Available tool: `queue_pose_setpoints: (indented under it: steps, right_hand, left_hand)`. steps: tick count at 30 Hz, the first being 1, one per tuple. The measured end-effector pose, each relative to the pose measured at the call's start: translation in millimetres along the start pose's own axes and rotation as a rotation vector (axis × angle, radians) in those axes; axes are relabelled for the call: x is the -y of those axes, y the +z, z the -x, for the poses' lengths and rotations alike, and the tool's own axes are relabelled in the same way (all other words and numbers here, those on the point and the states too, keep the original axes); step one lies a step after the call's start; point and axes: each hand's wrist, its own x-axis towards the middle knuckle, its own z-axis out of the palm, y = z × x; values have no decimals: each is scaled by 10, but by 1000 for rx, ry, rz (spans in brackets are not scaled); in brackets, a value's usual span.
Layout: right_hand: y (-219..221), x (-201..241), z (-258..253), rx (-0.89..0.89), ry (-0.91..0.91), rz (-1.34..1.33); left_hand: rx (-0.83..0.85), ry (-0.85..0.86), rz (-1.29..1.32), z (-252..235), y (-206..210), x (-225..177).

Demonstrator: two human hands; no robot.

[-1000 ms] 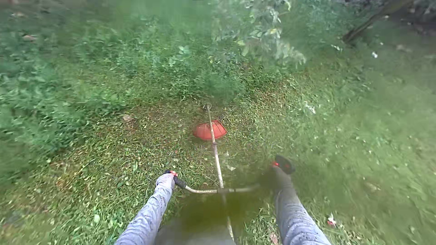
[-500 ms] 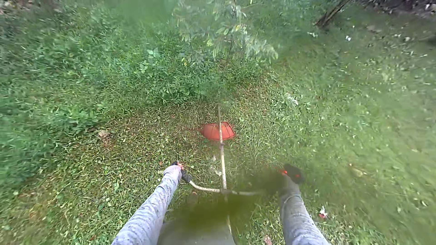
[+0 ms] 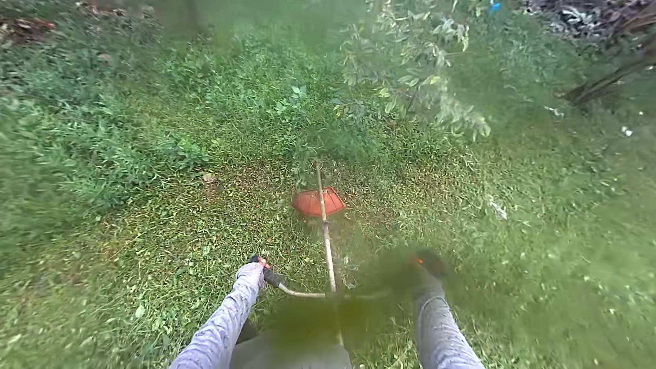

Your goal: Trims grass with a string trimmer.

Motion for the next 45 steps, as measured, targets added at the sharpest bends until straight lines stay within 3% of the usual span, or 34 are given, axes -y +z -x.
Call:
queue_pose_setpoints:
  steps: [2, 3, 5, 8, 12, 18, 20, 22, 26, 29, 31, 34, 37, 39, 41, 43, 45]
  right_hand:
    - [146, 284, 503, 120, 21, 244]
    - [173, 242, 518, 196, 16, 346]
    - [435, -231, -120, 136, -162, 361]
    - [782, -597, -770, 161, -201, 395]
    - [1201, -612, -501, 191, -174, 329]
    - [2048, -192, 774, 295, -183, 488]
    - [2226, -51, 1174, 436, -280, 572]
    - [2443, -76, 1569, 451, -542, 569]
    - [2954, 230, 2472, 562, -373, 420]
    - [3292, 194, 2614, 615, -416, 309]
    - [3472, 223, 2651, 682, -421, 301]
    - [3740, 280, 2506, 758, -360, 399]
    - [3909, 222, 1966, 882, -387, 326]
    - [3935, 225, 1667, 933, -457, 275]
    - [3847, 269, 1413, 949, -432, 273]
    - [3750, 264, 925, 883, -410, 240]
    - [3482, 439, 626, 818, -380, 298]
  left_hand:
    - [25, -14, -45, 175, -187, 174]
    - [39, -11, -58, 251, -255, 284]
    - [51, -13, -68, 284, -321, 559]
    - [8, -100, 108, 220, -276, 1052]
    - [19, -152, 135, 366, -353, 1587]
    - [-51, -213, 380, 502, -297, 2632]
    - [-81, -256, 440, 686, -359, 2870]
    - [-106, -313, 455, 868, -369, 3083]
    - [-122, -421, 339, 963, -216, 3605]
    - [-150, -492, 331, 1071, -28, 3873]
    - [-267, -570, 603, 1220, 80, 3935]
    - [-585, -666, 1308, 1209, 346, 3950]
    - [-852, -565, 1818, 1217, 576, 3742]
    - [-859, -521, 1870, 1206, 724, 3585]
    - [-795, -601, 1754, 1121, 723, 3358]
    - [-705, -667, 1597, 1040, 610, 3004]
    - [-678, -643, 1604, 858, 622, 2655]
